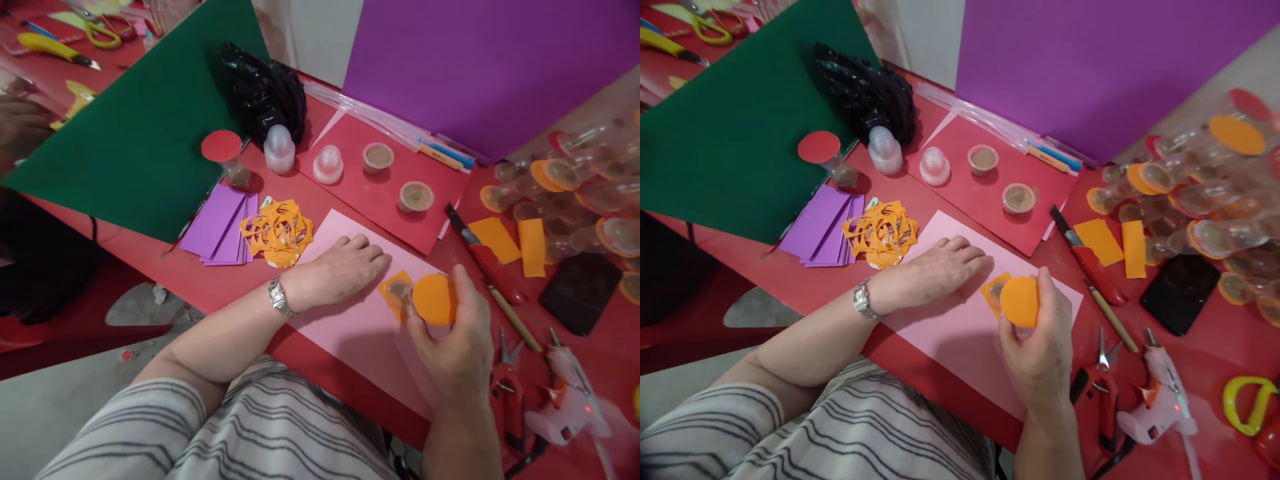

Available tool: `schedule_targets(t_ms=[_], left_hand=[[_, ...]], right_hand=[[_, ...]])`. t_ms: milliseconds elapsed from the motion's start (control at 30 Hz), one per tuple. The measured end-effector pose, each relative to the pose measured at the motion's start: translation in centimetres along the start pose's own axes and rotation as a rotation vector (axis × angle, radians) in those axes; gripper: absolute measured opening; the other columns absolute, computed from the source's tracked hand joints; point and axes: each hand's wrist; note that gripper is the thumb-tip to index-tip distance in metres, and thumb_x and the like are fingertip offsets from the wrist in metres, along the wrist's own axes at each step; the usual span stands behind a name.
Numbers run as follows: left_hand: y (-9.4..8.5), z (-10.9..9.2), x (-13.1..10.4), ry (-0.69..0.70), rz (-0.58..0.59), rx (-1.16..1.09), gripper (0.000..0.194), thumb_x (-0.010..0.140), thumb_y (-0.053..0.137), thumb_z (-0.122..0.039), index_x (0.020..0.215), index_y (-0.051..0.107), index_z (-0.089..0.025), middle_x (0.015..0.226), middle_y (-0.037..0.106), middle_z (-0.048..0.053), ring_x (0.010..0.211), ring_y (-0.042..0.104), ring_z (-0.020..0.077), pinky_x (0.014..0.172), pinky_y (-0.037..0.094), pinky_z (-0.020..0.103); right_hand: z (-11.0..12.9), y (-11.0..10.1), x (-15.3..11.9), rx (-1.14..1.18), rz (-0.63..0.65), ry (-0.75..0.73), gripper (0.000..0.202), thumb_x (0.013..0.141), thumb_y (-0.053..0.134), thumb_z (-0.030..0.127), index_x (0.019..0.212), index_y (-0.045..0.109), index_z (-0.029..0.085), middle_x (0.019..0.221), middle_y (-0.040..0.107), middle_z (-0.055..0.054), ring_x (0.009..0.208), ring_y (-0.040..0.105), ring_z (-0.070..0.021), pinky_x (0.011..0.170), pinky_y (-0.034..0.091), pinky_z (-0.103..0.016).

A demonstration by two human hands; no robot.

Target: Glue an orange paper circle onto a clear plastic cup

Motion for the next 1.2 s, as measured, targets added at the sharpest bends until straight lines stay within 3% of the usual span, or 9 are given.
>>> schedule_targets(t_ms=[300,533,767,933,1200], left_hand=[[0.0,0.0,-0.2,0.002,-0.026,-0.021,0.021,0.095,0.053,-0.018,0.115,0.057,-0.012,0.118,0.063,0.012,0.100,0.050,0.0241,0.086,0.039,0.035],[0.0,0.1,-0.1,0.006,-0.006,-0.024,0.023,0.095,0.053,-0.017,0.117,0.056,-0.012,0.118,0.063,0.012,0.102,0.050,0.0248,0.090,0.039,0.035],[0.0,0.2,-0.1,0.011,-0.008,-0.032,0.024,0.093,0.056,-0.017,0.116,0.057,-0.012,0.118,0.064,0.011,0.104,0.049,0.0257,0.089,0.039,0.036],[0.2,0.1,-0.2,0.016,-0.033,-0.016,0.024,0.093,0.054,-0.014,0.116,0.057,-0.013,0.116,0.064,0.010,0.100,0.050,0.0244,0.089,0.038,0.035],[0.4,0.4,-0.3,0.008,-0.048,-0.028,0.029,0.093,0.062,-0.020,0.120,0.057,-0.011,0.122,0.064,0.012,0.105,0.053,0.0249,0.090,0.042,0.034]], right_hand=[[0.9,0.9,0.3,0.007,-0.013,-0.037,0.067,0.091,0.066,0.033,0.150,0.041,0.015,0.114,0.063,-0.017,0.101,0.060,-0.0279,0.086,0.055,-0.045],[0.7,0.4,0.1,-0.026,-0.013,-0.111,0.091,0.089,0.064,0.059,0.159,0.026,0.015,0.151,0.044,-0.024,0.136,0.048,-0.0381,0.100,0.051,-0.054],[1.4,0.7,-0.1,-0.133,-0.036,-0.294,0.071,0.095,0.060,0.049,0.154,0.038,0.015,0.130,0.068,-0.017,0.133,0.056,-0.0348,0.116,0.034,-0.059],[1.8,0.6,0.0,-0.155,-0.038,-0.288,0.066,0.095,0.062,0.044,0.151,0.042,0.015,0.128,0.069,-0.017,0.122,0.065,-0.0309,0.117,0.034,-0.056],[1.7,0.7,-0.1,-0.157,0.002,-0.287,0.068,0.096,0.060,0.045,0.153,0.039,0.013,0.128,0.070,-0.017,0.119,0.067,-0.0294,0.118,0.031,-0.056]])
Point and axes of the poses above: each hand's wrist, its own x-axis towards the middle knuckle, its own y-axis out of the palm, z = x × y
